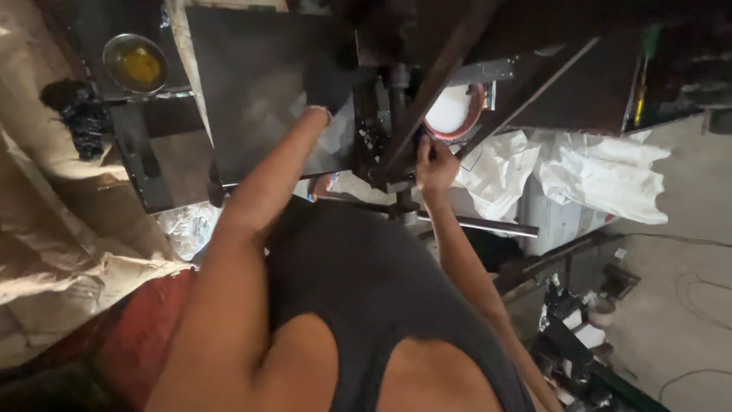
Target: The person operates a manual press machine by turning a crank and repeatedly placing small metal pieces into the press. The person uses a gloved hand to handle the metal pieces and a bare hand to turn the crank, working in a cluttered industrial space.
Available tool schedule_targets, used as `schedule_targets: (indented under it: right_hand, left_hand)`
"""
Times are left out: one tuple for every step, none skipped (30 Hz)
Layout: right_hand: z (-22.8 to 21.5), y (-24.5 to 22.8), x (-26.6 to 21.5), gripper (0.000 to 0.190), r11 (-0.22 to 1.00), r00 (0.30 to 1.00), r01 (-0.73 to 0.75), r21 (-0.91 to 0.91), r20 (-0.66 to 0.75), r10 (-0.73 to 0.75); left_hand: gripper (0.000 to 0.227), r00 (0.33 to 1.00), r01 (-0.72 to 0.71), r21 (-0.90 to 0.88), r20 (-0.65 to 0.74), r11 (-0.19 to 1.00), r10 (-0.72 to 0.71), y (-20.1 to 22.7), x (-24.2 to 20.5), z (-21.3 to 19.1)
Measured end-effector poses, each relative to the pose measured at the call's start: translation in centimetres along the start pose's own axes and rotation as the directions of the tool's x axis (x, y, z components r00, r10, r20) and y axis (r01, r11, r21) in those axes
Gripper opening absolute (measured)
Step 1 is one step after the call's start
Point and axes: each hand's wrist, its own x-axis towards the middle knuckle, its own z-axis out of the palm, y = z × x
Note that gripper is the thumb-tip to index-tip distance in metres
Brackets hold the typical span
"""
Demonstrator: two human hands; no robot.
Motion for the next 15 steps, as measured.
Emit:
schedule_targets:
  right_hand:
    - [0.0, -0.1, -0.1, 0.030, 1.000, 1.000, 0.003, -0.009, 0.006, -0.003]
    - [-0.1, -0.2, -0.2, 0.030, 0.999, 0.998, -0.046, -0.028, 0.036, 0.047]
    - [-0.4, -0.2, -0.1, 0.030, 0.994, 0.993, -0.094, -0.048, 0.065, 0.097]
    - [-0.4, -0.2, 0.0, 0.030, 0.987, 0.985, -0.144, -0.067, 0.090, 0.149]
    - [-0.4, -0.3, -0.1, 0.030, 0.992, 0.991, -0.110, -0.053, 0.074, 0.114]
    - [-0.2, -0.4, 0.0, 0.030, 0.997, 0.996, -0.072, -0.036, 0.051, 0.073]
    - [0.0, -0.5, 0.1, 0.030, 0.999, 0.999, -0.032, -0.020, 0.028, 0.033]
    - [0.0, -0.4, -0.1, 0.030, 0.999, 0.998, -0.051, -0.008, 0.023, 0.051]
    - [-0.2, -0.3, -0.3, 0.030, 0.998, 0.997, -0.069, 0.005, 0.019, 0.069]
    - [-0.2, -0.2, -0.3, 0.030, 0.996, 0.997, -0.082, 0.024, 0.009, 0.081]
    - [-0.4, -0.1, -0.2, 0.029, 0.998, 0.998, -0.065, 0.000, -0.014, 0.065]
    - [-0.2, -0.1, -0.2, 0.028, 0.999, 0.998, -0.052, -0.016, -0.038, 0.051]
    - [-0.2, -0.2, -0.3, 0.027, 0.999, 0.997, -0.040, -0.032, -0.061, 0.038]
    - [0.2, -0.5, -0.2, 0.027, 0.999, 0.998, -0.042, -0.020, -0.047, 0.042]
    - [0.4, -0.8, -0.1, 0.028, 0.999, 0.998, -0.045, -0.007, -0.033, 0.045]
  left_hand:
    - [0.082, 0.999, 0.042, -0.022, -0.024, 0.999, -0.043, 0.1, -0.4, 0.4]
    - [0.080, 0.995, 0.084, -0.046, -0.042, 0.995, -0.086, 0.2, -0.8, 0.9]
    - [0.079, 0.995, 0.097, -0.044, -0.030, 0.994, -0.098, 0.3, -1.0, 1.6]
    - [0.078, 0.994, 0.106, -0.040, -0.017, 0.994, -0.107, 0.3, -1.0, 2.4]
    - [0.077, 0.993, 0.116, -0.036, -0.004, 0.993, -0.116, 0.2, -0.9, 3.0]
    - [0.079, 0.998, 0.058, 0.008, -0.037, 0.998, -0.058, 0.0, -0.4, 3.7]
    - [0.082, 0.998, 0.001, 0.053, -0.067, 0.999, 0.003, -0.2, 0.0, 4.4]
    - [0.085, 0.993, -0.054, 0.098, -0.096, 0.994, 0.063, -0.5, 0.2, 5.1]
    - [0.080, 0.999, 0.023, 0.147, -0.039, 0.989, -0.017, -0.8, 0.2, 5.9]
    - [0.075, 0.996, 0.088, 0.202, 0.010, 0.975, -0.091, -1.1, 0.5, 6.4]
    - [0.070, 0.985, 0.147, 0.261, 0.054, 0.954, -0.167, -1.2, 0.6, 7.0]
    - [0.069, 0.990, 0.125, 0.234, 0.041, 0.964, -0.138, -1.5, 0.9, 7.1]
    - [0.067, 0.994, 0.102, 0.208, 0.028, 0.973, -0.110, -1.6, 1.0, 7.2]
    - [0.066, 0.997, 0.071, 0.184, 0.015, 0.980, -0.075, -2.0, 1.5, 6.6]
    - [0.064, 0.996, 0.023, 0.128, 0.081, 0.992, -0.034, -2.4, 2.1, 5.6]
